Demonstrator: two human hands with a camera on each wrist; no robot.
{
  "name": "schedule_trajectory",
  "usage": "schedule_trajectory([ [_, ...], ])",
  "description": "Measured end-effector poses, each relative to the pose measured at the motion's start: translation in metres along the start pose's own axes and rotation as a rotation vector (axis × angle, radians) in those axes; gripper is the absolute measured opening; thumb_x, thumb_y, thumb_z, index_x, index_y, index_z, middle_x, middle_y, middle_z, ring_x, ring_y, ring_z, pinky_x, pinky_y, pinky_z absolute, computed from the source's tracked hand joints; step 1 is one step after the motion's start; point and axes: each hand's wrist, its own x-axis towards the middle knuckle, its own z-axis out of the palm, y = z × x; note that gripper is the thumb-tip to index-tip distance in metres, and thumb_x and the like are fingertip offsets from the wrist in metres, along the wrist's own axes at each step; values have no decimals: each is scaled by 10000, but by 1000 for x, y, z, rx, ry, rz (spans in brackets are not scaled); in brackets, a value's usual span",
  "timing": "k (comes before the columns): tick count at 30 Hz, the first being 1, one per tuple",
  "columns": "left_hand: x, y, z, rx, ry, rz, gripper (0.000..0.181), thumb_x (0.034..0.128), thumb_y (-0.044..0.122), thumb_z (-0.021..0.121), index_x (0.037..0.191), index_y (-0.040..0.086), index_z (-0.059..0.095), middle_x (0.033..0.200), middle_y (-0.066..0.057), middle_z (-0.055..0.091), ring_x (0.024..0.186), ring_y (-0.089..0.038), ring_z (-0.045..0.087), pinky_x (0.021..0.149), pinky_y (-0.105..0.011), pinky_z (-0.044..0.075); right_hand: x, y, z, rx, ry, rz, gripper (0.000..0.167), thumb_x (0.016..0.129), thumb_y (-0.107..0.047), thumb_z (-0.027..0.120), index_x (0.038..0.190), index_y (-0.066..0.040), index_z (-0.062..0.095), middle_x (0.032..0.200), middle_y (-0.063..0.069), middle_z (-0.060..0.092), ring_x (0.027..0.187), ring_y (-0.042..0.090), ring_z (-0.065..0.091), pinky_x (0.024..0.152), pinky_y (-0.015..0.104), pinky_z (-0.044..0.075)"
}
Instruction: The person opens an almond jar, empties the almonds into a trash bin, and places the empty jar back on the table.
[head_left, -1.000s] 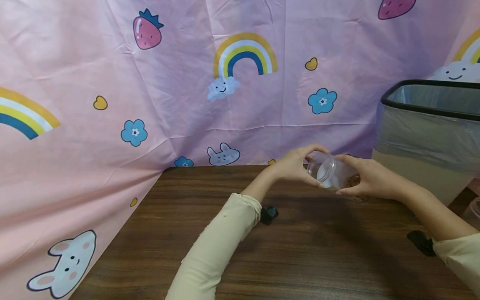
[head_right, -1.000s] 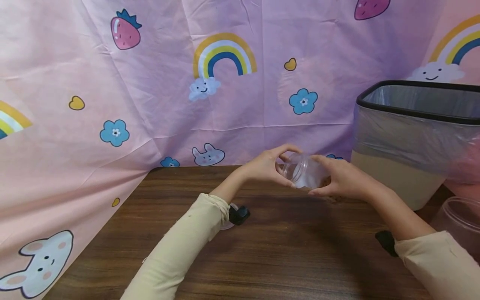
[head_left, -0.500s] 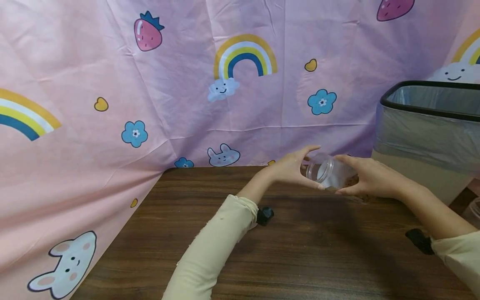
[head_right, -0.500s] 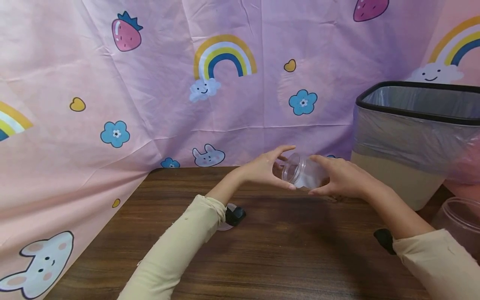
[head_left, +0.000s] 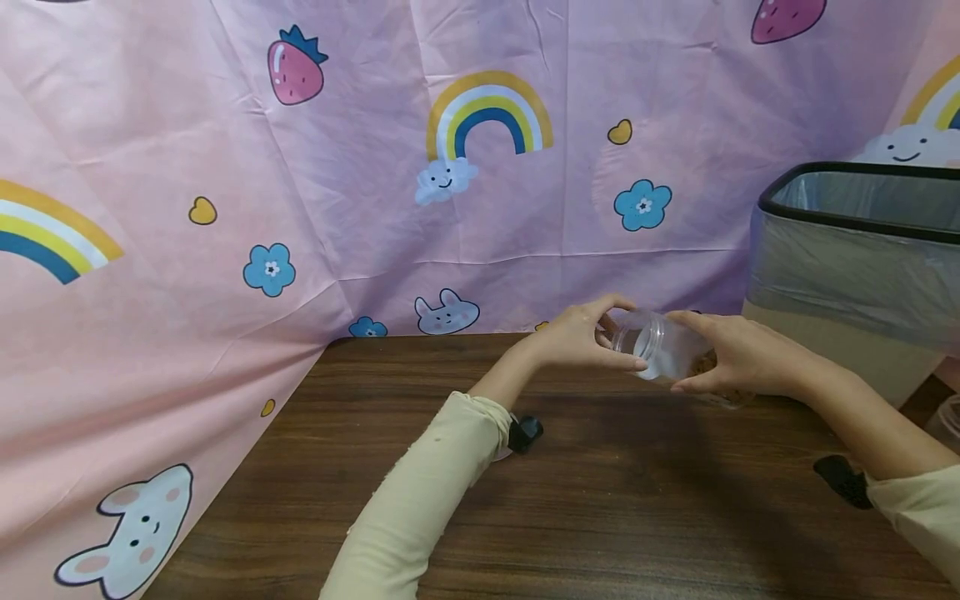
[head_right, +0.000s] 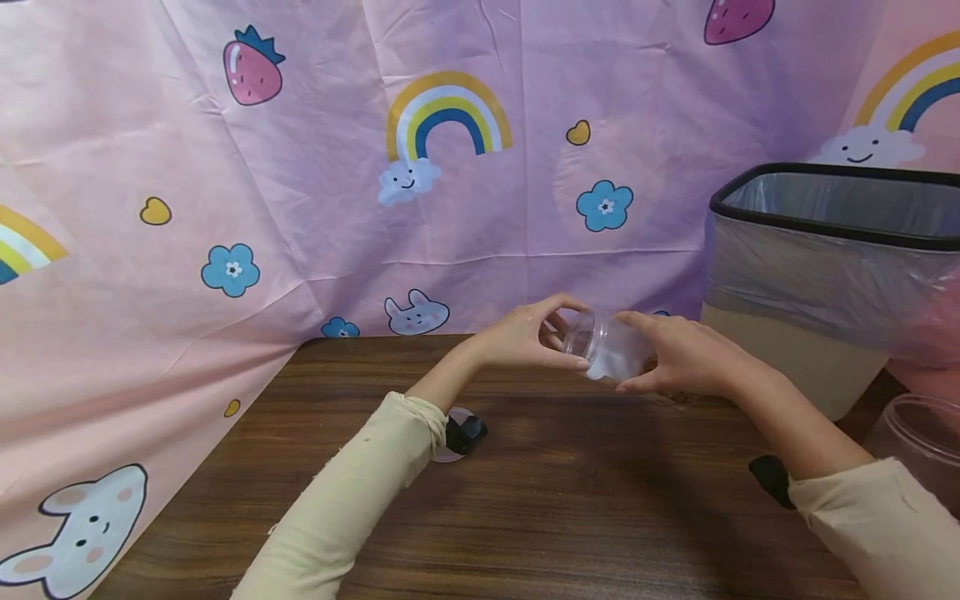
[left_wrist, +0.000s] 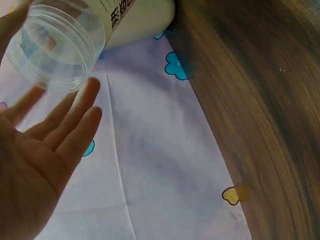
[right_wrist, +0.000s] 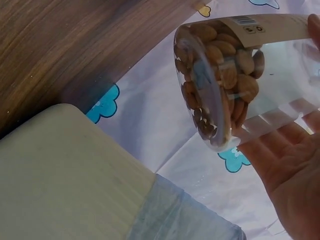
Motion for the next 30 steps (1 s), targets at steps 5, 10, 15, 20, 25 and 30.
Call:
schedule_trajectory([
  [5, 0, 2, 1, 49, -1, -149, 606, 791, 522, 640, 1241, 158, 461, 876, 45, 607, 790, -54, 570, 677, -222, 453, 1, -1, 0, -1, 1, -20, 903, 663, -563, 740, 1311, -18, 428, 1038, 133, 603, 784, 183, 565, 624, 367, 464],
  [10, 0, -1, 0, 39, -3, -95, 673, 785, 461, 680, 1326, 162, 413, 1076, -3, 590, 948, -66, 560, 778, -211, 439, 1, 0, -1, 6, 1, -19, 911, 664, -580, 729, 1312, -14, 427, 1053, 127, 603, 801, 181, 562, 646, 379, 461],
  [15, 1, -8, -1, -6, -31, 226, 870, 681, 211, 828, 1387, 136, 326, 1331, -39, 425, 1177, -125, 440, 954, -211, 342, 1, 0, -1, -3, -4, -4, 928, 656, -603, 719, 1313, -15, 427, 1091, 143, 598, 834, 194, 565, 677, 406, 464],
  [20, 1, -8, -2, -35, -29, 226, 768, 698, 190, 816, 1337, 160, 392, 1310, -13, 445, 1138, -105, 468, 920, -212, 379, 1, -1, -1, -1, -18, 4, 934, 649, -603, 723, 1315, -21, 424, 1060, 113, 598, 777, 166, 543, 645, 372, 457],
  [25, -2, -4, -2, -22, -19, 2, 643, 757, 361, 741, 1301, 231, 424, 1038, 12, 584, 902, -72, 580, 757, -211, 455, 1, -2, -2, -2, -22, 4, 916, 648, -578, 741, 1312, -30, 428, 1012, 83, 598, 739, 150, 532, 615, 345, 447],
  [30, -1, -2, 0, 18, -18, -115, 560, 810, 467, 648, 1244, 163, 465, 833, 64, 628, 779, -41, 586, 675, -216, 457, 1, -3, -1, 5, -28, -4, 905, 654, -556, 749, 1314, -29, 424, 988, 75, 598, 721, 136, 529, 604, 332, 447],
])
